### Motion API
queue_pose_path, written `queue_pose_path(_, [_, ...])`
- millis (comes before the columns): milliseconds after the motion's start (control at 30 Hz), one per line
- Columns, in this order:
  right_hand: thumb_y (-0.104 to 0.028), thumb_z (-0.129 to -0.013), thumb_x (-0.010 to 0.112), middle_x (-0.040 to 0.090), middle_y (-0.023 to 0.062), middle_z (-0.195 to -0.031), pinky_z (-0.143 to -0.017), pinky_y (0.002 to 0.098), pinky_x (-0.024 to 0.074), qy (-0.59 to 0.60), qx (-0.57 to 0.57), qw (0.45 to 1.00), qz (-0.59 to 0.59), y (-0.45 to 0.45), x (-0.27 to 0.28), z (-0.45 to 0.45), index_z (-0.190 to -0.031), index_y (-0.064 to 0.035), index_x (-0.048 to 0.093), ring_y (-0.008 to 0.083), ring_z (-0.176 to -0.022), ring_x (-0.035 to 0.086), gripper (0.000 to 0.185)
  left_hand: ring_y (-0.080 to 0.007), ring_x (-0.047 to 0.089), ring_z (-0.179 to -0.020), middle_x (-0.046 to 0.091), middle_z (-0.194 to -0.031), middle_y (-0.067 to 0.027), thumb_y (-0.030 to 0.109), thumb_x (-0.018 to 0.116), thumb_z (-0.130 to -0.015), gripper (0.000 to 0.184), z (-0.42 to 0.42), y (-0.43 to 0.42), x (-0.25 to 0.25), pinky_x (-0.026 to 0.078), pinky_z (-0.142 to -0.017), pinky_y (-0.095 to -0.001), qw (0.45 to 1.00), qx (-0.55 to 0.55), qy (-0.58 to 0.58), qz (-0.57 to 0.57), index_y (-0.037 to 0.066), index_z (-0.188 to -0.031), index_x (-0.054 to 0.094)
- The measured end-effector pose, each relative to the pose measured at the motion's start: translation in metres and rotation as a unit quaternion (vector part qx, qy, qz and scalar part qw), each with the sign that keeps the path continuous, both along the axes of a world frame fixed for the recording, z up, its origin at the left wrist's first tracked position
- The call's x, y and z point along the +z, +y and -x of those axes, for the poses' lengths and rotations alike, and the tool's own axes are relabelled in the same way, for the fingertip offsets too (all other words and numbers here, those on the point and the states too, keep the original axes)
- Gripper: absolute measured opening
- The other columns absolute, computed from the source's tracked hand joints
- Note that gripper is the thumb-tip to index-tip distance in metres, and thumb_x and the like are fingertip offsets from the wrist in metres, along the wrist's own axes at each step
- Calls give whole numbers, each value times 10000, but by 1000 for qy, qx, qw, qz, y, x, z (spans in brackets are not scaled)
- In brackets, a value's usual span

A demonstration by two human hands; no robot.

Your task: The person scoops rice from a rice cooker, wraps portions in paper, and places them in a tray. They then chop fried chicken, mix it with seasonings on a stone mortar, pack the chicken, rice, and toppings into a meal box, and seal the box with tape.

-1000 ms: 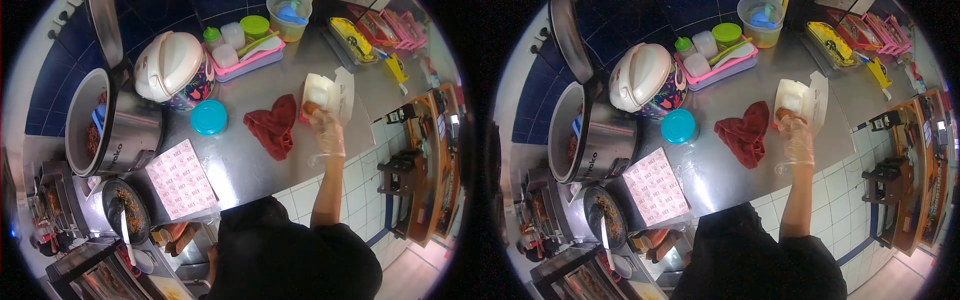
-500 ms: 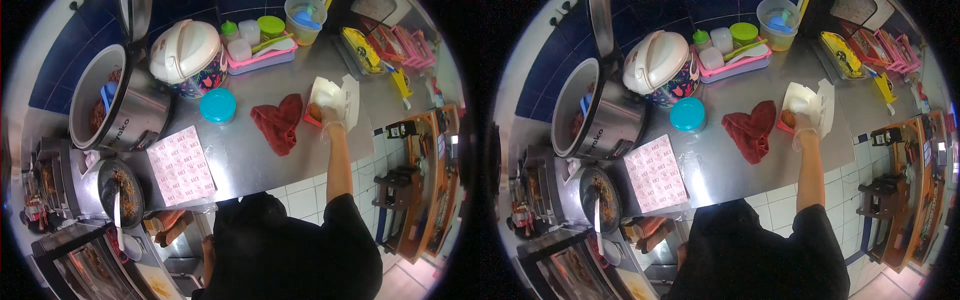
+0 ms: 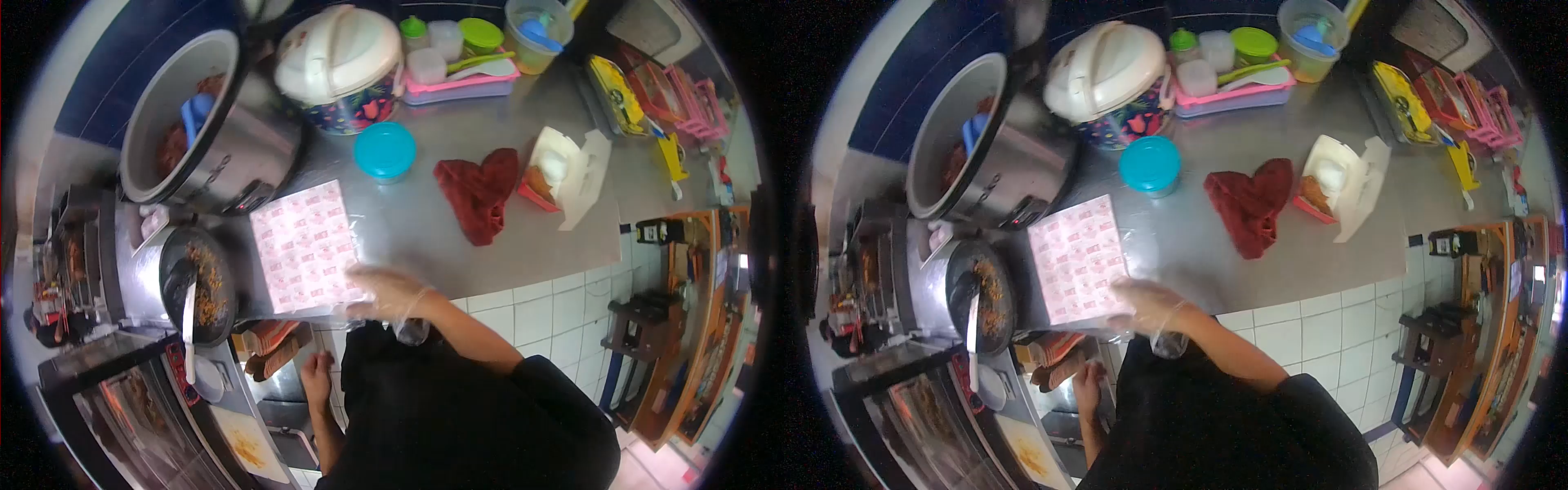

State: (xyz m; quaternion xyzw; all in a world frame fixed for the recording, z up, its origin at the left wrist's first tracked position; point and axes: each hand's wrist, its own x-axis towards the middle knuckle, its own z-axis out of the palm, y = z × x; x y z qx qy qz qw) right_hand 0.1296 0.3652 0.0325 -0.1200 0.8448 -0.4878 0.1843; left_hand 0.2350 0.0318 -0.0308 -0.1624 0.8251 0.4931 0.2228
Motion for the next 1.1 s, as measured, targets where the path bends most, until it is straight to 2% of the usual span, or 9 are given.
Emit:
queue_pose_path(100, [-716, -963, 478, 477, 237, -1525, -1153, 407, 374, -76, 116, 972, 190, -58, 14, 10, -1530, 16, 403, 342, -1398, 476, 930, -175, 601, -1137, 635, -1283, -118, 152, 599, -1029, 381, 39, 20, 57, 497, -954, -321, 983, 81, 153, -68, 6, -1380, 569])
queue_pose_path(167, [-716, -970, 464, 461, 223, -1542, -1121, 395, 399, -180, 200, 927, 261, -79, 27, 10, -1545, 11, 380, 319, -1396, 479, 931, -234, 509, -1320, 523, -1451, -118, 120, 599, -1013, 421, 49, 2, 81, 444, -1056, -352, 974, 42, 195, -106, 46, -1424, 551])
queue_pose_path(267, [-689, -993, 451, 433, 219, -1559, -1044, 387, 450, -268, 244, 808, 464, -120, 42, 2, -1562, 29, 335, 297, -1398, 470, 924, -251, 525, -1298, 570, -1387, -133, 151, 594, -1026, 270, 48, -29, 113, 393, -1103, -385, 961, -32, 272, -46, 27, -1261, 641])
queue_pose_path(600, [-483, -1042, 522, 356, 262, -1581, -1125, 492, 412, -487, 296, 726, 386, -315, 58, -12, -1513, 123, 336, 374, -1426, 433, 790, -212, 577, -1126, 626, -1209, -108, 168, 626, -1019, 151, -28, -181, 94, 456, -971, -344, 920, 208, 261, -205, 18, -1020, 644])
queue_pose_path(667, [-418, -1041, 532, 277, 240, -1628, -1189, 481, 353, -562, 272, 713, 320, -347, 54, -11, -1589, 58, 166, 404, -1508, 286, 813, -203, 579, -1090, 633, -1178, -100, 169, 626, -1019, 158, -61, -211, 78, 461, -950, -344, 899, 305, 281, -139, 13, -1001, 643])
queue_pose_path(800, [-487, -1051, 476, 227, 235, -1651, -1170, 541, 375, -481, 417, 754, 158, -408, 61, -8, -1607, 15, 134, 419, -1489, 309, 823, -202, 613, -949, 663, -988, -97, 211, 639, -1008, 221, -122, -260, 44, 483, -869, -336, 833, 483, 268, 23, 5, -932, 659])
queue_pose_path(900, [-611, -1035, 410, 237, 239, -1650, -1105, 588, 416, -597, 365, 681, 215, -471, 47, -8, -1638, -96, 118, 412, -1432, 398, 846, -214, 627, -873, 670, -896, -110, 238, 646, -1001, 260, -160, -288, 42, 494, -804, -338, 750, 617, 231, 59, 0, -903, 683])
queue_pose_path(967, [-684, -1025, 311, 279, 222, -1643, -1095, 559, 421, -670, 420, 543, 282, -536, 36, -16, -1648, -239, 132, 382, -1421, 435, 786, -194, 626, -817, 682, -846, -116, 247, 643, -1002, 287, -185, -315, 28, 488, -772, -337, 678, 695, 227, 77, -11, -889, 697])
queue_pose_path(1100, [-686, -1005, 407, 433, 222, -1518, -929, 451, 512, -534, 410, 721, 164, -668, 0, -68, -1606, -187, 223, 319, -1244, 564, 803, -133, 615, -771, 681, -824, -39, 358, 614, -1019, 387, -244, -410, -10, 473, -699, -285, 618, 761, 157, 117, -5, -936, 720])
